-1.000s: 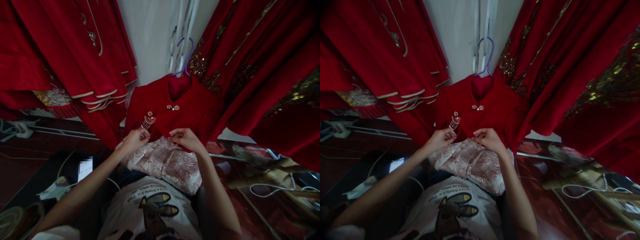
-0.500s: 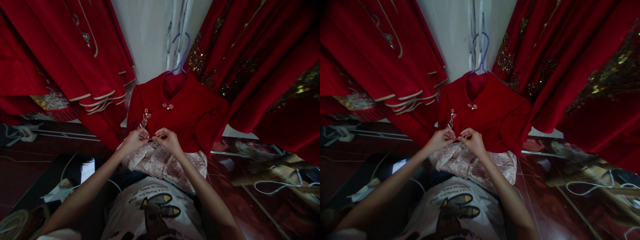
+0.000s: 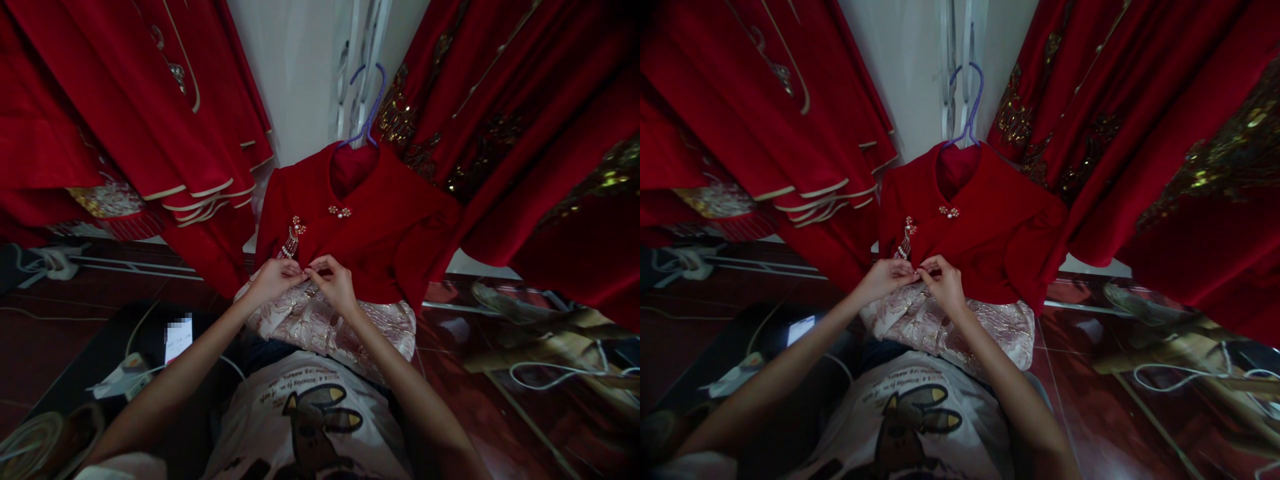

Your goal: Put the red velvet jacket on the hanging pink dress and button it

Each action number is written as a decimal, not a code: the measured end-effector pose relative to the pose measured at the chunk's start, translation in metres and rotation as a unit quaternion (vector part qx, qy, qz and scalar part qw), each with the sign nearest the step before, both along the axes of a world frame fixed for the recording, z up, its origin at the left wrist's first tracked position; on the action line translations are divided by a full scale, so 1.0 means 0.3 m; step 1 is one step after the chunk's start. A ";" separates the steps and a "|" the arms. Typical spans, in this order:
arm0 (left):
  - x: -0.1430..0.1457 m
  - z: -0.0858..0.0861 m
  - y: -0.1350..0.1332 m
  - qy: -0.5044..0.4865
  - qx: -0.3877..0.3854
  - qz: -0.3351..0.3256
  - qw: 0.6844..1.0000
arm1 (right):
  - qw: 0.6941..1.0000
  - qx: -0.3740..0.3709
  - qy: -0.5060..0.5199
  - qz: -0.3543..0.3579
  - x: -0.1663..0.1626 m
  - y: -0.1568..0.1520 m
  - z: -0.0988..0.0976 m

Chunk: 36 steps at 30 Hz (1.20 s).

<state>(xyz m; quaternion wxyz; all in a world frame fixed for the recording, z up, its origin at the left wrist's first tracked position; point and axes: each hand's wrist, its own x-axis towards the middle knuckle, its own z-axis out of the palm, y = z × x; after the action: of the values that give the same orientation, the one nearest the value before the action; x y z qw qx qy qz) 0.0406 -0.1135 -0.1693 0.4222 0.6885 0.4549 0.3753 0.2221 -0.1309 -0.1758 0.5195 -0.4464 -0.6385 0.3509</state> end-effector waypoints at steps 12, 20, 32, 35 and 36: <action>-0.015 0.002 0.003 0.045 0.009 0.007 0.999 | 0.998 0.016 -0.047 0.031 0.016 0.009 -0.005; -0.016 0.002 0.009 0.009 -0.020 -0.007 1.000 | 0.993 0.021 -0.099 0.053 0.044 0.020 0.020; -0.059 0.120 -0.014 0.124 0.053 0.005 0.991 | 0.994 0.006 -0.094 0.054 0.207 -0.068 0.278; -0.036 0.087 -0.022 0.205 0.049 0.000 0.978 | 0.983 -0.019 -0.148 0.107 0.201 -0.055 0.241; -0.029 0.078 -0.023 0.214 0.051 0.004 0.975 | 0.976 -0.028 -0.177 0.125 0.198 -0.047 0.222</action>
<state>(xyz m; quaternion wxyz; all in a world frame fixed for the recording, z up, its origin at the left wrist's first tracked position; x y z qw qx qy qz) 0.0320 -0.1203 -0.1459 0.2779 0.7715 0.5179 0.2436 0.2816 -0.1450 -0.1093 0.3376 -0.4327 -0.7611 0.3456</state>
